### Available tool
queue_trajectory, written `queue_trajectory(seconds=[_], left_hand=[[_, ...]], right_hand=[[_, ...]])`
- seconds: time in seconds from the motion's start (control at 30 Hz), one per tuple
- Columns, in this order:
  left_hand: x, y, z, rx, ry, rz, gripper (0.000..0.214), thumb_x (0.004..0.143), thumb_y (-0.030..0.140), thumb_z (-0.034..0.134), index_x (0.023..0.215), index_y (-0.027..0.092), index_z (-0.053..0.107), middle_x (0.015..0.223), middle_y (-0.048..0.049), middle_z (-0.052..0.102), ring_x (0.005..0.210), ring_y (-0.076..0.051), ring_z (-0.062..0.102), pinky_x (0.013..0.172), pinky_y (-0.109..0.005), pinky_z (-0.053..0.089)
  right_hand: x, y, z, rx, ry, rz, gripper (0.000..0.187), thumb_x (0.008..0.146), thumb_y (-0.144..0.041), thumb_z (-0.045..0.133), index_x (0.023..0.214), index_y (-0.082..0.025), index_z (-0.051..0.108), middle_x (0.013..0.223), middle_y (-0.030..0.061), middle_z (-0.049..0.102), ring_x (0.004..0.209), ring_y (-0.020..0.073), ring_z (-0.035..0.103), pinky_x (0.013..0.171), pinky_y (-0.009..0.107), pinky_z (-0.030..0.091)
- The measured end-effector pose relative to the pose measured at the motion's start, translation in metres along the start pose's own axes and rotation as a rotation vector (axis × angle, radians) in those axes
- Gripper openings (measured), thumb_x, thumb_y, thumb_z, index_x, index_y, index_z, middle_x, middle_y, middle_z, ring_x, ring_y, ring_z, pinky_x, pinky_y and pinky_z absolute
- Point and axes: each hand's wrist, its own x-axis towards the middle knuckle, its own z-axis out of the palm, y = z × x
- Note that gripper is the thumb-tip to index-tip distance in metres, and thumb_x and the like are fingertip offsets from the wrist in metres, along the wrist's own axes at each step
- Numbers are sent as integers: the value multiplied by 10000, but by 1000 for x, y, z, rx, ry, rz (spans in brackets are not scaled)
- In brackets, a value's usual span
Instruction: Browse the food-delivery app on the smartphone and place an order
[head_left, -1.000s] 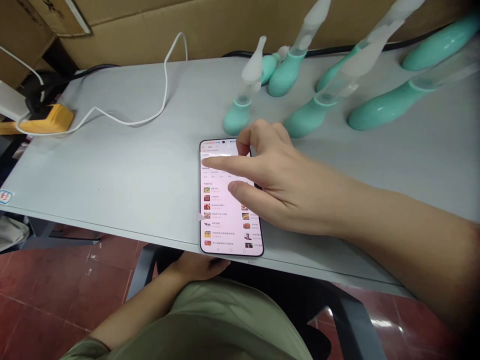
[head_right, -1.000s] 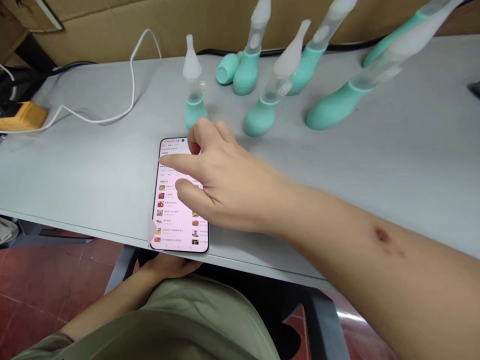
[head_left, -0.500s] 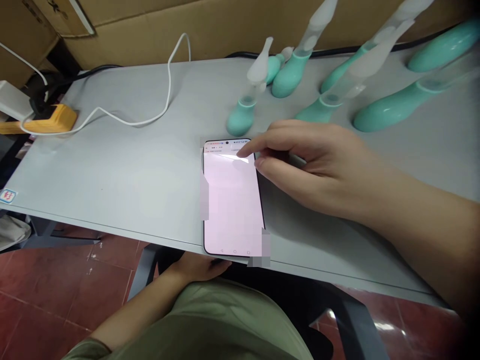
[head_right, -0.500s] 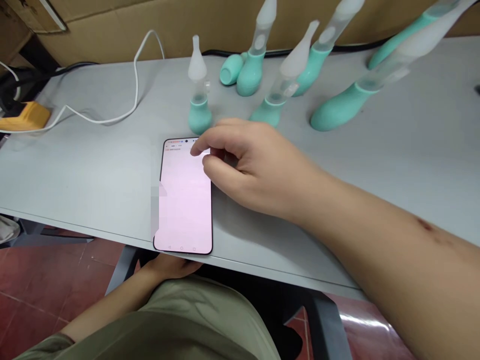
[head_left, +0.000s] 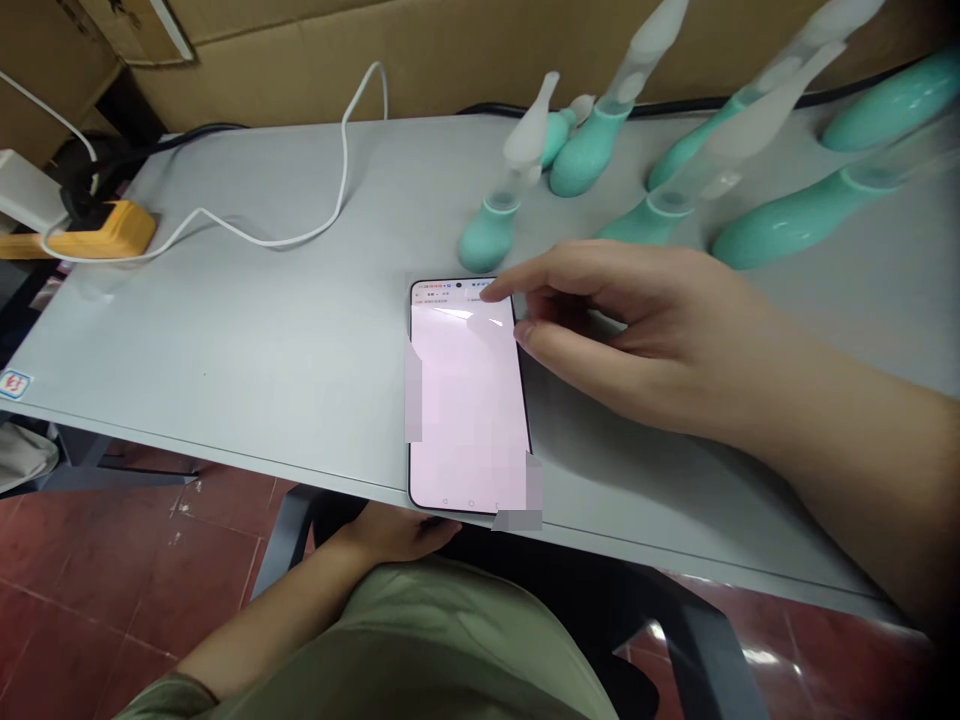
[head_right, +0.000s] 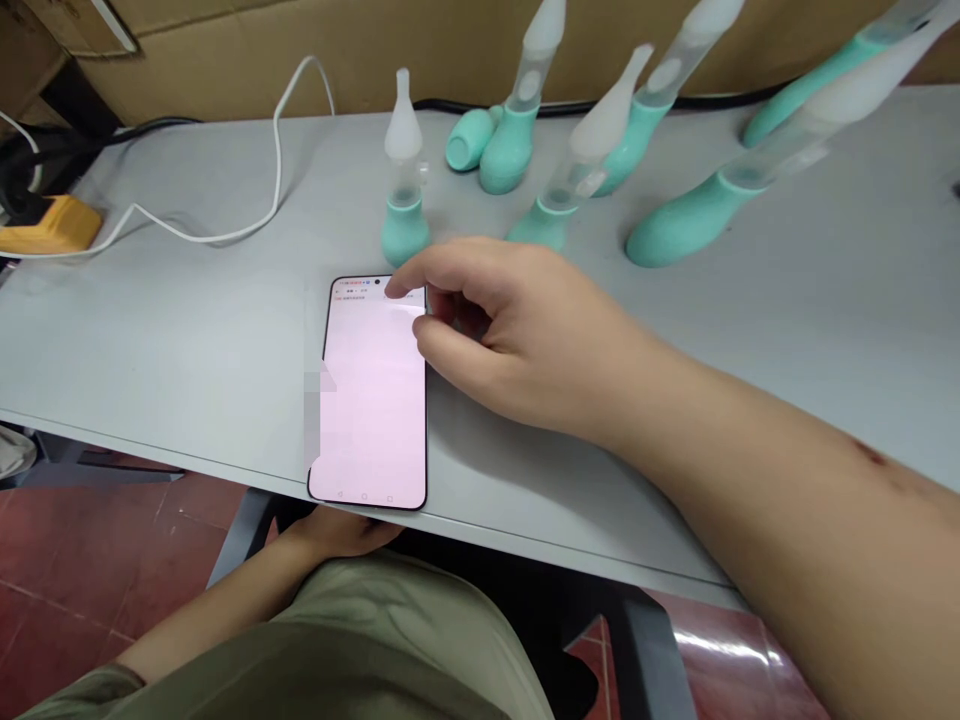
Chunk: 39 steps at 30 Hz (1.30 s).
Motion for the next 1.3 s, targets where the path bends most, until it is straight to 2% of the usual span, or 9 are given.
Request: queue_trajectory(seconds=[0.1, 0.27, 0.63, 0.77, 0.9, 1.1, 1.3], left_hand=[[1, 1, -1, 8, -4, 3, 344, 982, 396, 659, 1294, 287, 754, 1262, -31, 802, 1298, -274, 698, 1077, -385, 617], [3, 3, -3, 28, 11, 44, 426, 1000, 391, 631, 1403, 268, 698, 1347, -55, 766, 1351, -280, 665, 1110, -404, 602], [1, 0, 0, 40, -1, 37, 446, 985, 395, 661, 1419, 294, 686, 1385, -39, 749, 1382, -276, 646, 1140, -404, 583], [1, 1, 1, 59, 12, 54, 494, 994, 392, 649, 1465, 243, 650, 1408, -80, 734, 1401, -299, 629, 1165, -436, 565], [1, 2, 0, 117, 44, 50, 571, 977, 424, 676, 1523, 277, 596, 1488, -82, 679, 1440, -318, 592, 1195, -471, 535], [1, 2, 0, 96, 7, 48, 494, 993, 390, 658, 1472, 268, 645, 1404, -73, 735, 1385, -293, 642, 1168, -429, 558], [-1, -1, 3, 73, 6, 57, 516, 985, 372, 668, 1491, 280, 627, 1417, -62, 729, 1374, -284, 652, 1155, -421, 569]], right_hand=[[-1, 1, 1, 0, 5, -6, 219, 942, -319, 611, 1127, -307, 727, 823, 25, 678, 709, 203, 609, 639, 402, 478], [-2, 2, 0, 5, -1, -17, 224, 944, -319, 620, 1131, -277, 736, 815, 23, 678, 691, 191, 603, 632, 395, 477], [-1, 1, 1, 15, -14, -3, 168, 938, -338, 619, 1053, -300, 736, 824, 26, 704, 721, 225, 642, 658, 428, 508], [-2, -1, -1, 27, -11, 3, 178, 943, -309, 623, 1071, -278, 742, 822, 27, 704, 715, 213, 634, 656, 417, 501], [-2, -2, -3, 74, -27, -12, 198, 942, -273, 620, 1096, -269, 745, 833, 23, 700, 711, 192, 621, 643, 386, 488], [0, 0, -6, 100, -143, -142, 256, 925, -228, 596, 1051, -235, 819, 880, 46, 724, 692, 162, 632, 593, 335, 466], [0, 1, -5, 35, -132, -89, 253, 934, -262, 596, 1084, -252, 800, 923, 62, 732, 733, 200, 654, 598, 364, 465]])
